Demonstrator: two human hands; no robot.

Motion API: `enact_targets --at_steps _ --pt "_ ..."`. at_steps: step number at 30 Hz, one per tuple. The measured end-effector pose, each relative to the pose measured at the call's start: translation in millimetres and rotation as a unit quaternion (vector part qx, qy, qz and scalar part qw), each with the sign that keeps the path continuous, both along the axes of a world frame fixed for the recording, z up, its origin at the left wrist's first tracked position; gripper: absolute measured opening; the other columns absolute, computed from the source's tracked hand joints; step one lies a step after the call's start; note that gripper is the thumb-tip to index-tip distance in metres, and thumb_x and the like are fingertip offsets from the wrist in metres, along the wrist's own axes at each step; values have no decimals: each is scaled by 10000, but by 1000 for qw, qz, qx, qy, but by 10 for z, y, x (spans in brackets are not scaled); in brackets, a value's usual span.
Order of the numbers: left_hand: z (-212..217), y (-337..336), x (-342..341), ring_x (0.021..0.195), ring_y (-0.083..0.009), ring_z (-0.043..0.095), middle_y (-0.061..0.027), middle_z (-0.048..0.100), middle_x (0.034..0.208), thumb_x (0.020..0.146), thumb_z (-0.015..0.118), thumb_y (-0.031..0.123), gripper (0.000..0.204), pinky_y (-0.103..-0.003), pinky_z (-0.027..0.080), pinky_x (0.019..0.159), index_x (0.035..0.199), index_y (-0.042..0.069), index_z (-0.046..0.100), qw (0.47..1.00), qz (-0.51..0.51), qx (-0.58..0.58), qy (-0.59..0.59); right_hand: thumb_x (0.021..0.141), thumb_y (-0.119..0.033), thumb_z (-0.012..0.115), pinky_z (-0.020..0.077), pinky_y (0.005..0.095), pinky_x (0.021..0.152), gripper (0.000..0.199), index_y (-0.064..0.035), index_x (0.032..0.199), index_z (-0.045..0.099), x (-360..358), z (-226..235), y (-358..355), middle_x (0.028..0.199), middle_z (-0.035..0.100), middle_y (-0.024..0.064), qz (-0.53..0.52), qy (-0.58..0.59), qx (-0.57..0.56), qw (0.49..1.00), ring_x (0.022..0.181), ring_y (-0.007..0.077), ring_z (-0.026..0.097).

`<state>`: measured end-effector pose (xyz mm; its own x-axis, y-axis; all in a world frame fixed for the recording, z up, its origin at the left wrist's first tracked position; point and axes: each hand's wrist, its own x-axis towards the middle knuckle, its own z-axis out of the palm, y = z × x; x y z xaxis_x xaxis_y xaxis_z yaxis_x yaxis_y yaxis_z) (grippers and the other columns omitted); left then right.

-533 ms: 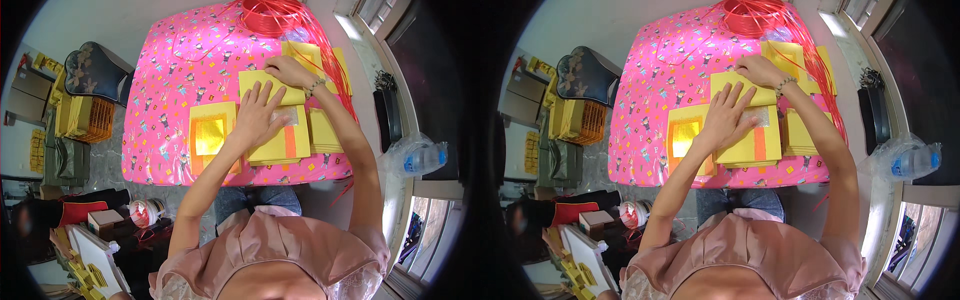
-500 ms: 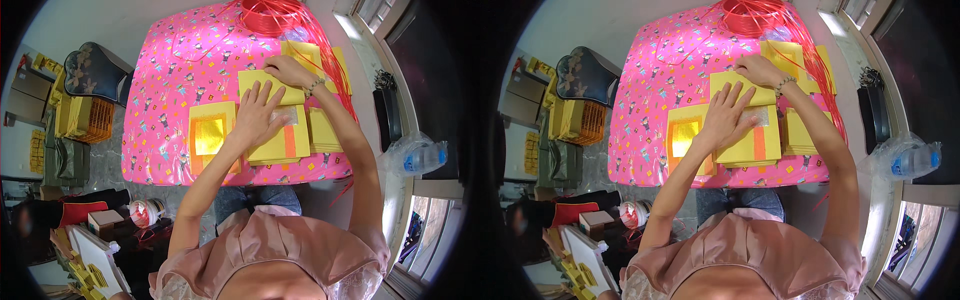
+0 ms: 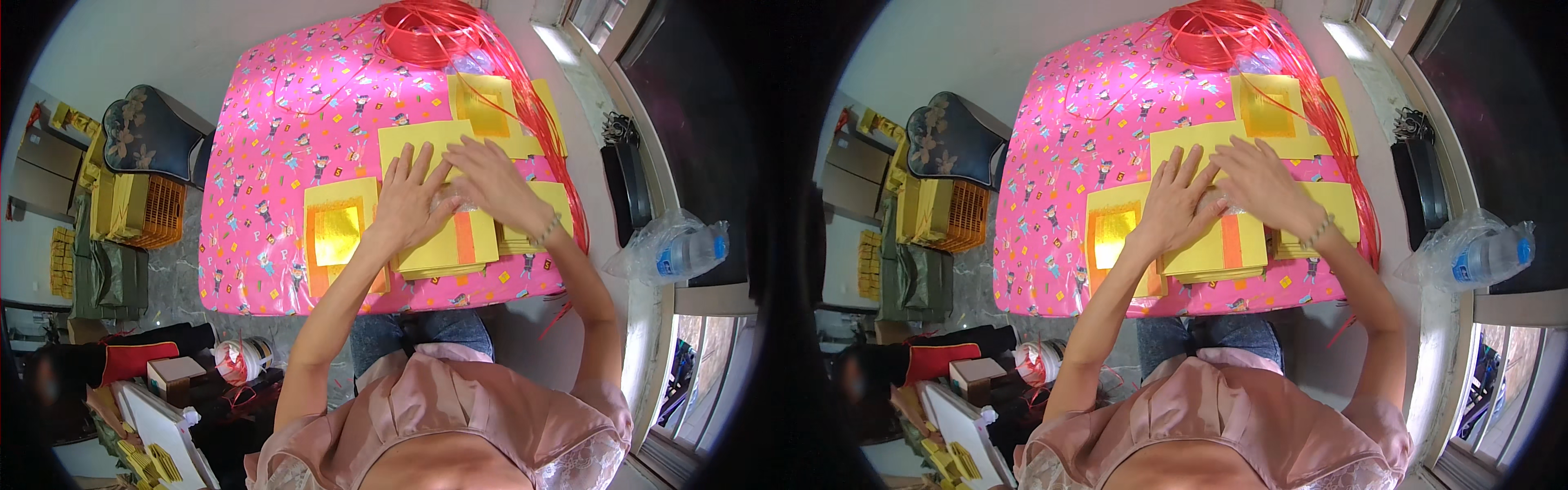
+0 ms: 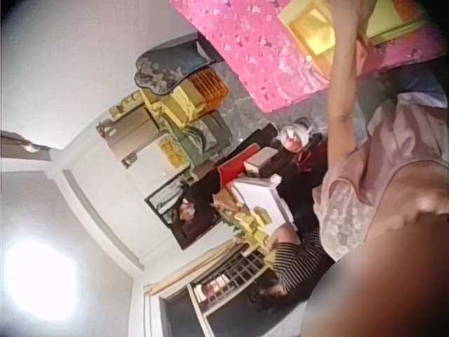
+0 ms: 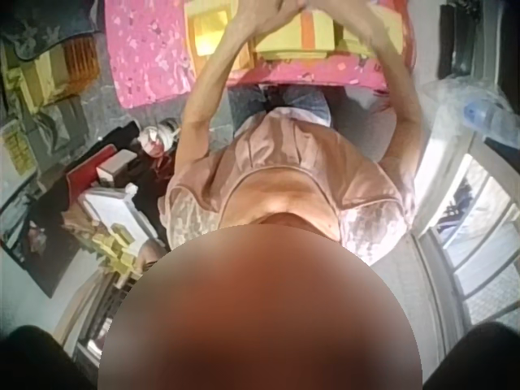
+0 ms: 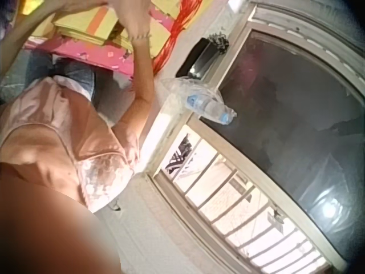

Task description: Manually sorting and stacking sheets of paper with gold and silver foil inserts.

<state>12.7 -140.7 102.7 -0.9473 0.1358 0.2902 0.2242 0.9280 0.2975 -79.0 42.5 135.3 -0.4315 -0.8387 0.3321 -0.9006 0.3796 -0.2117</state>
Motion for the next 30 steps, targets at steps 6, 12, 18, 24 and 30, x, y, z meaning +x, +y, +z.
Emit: enact_targets --at_steps 6,12,18,24,30 --pt "-16 -18 -13 1412 -486 224 -237 317 1517 926 500 480 636 -566 210 1142 1448 124 435 1000 -7 0 13 975 -450 475 132 578 1168 635 -56 1461 366 228 -41 143 1547 321 118 -13 -27 52 998 1464 291 217" --pt "-18 -6 -17 1420 -481 211 -234 301 1528 927 499 479 645 -563 203 1146 1462 127 417 1000 -3 -4 5 968 -506 457 78 582 1174 717 -69 1510 286 242 -44 207 1586 249 97 -4 -12 85 996 1486 265 156" --pt "10 6 12 1422 -478 209 -235 302 1528 932 492 478 646 -564 202 1144 1473 137 400 1000 -5 -4 -2 957 -511 475 71 566 1178 742 -77 1520 262 257 -67 236 1593 227 107 3 -38 84 996 1489 277 142" --pt "16 11 -6 1418 -477 220 -232 308 1526 931 498 475 639 -561 209 1142 1478 160 398 1000 -5 -9 1 948 -535 482 72 557 1182 782 -39 1510 261 304 -65 253 1584 230 137 2 -53 77 996 1482 302 150" --pt "-16 17 -16 1418 -473 227 -217 313 1530 931 496 477 632 -557 209 1142 1472 162 411 1000 -6 -17 5 926 -565 505 110 551 1180 825 -28 1505 263 390 -87 257 1578 239 150 -15 -68 81 994 1478 327 150"
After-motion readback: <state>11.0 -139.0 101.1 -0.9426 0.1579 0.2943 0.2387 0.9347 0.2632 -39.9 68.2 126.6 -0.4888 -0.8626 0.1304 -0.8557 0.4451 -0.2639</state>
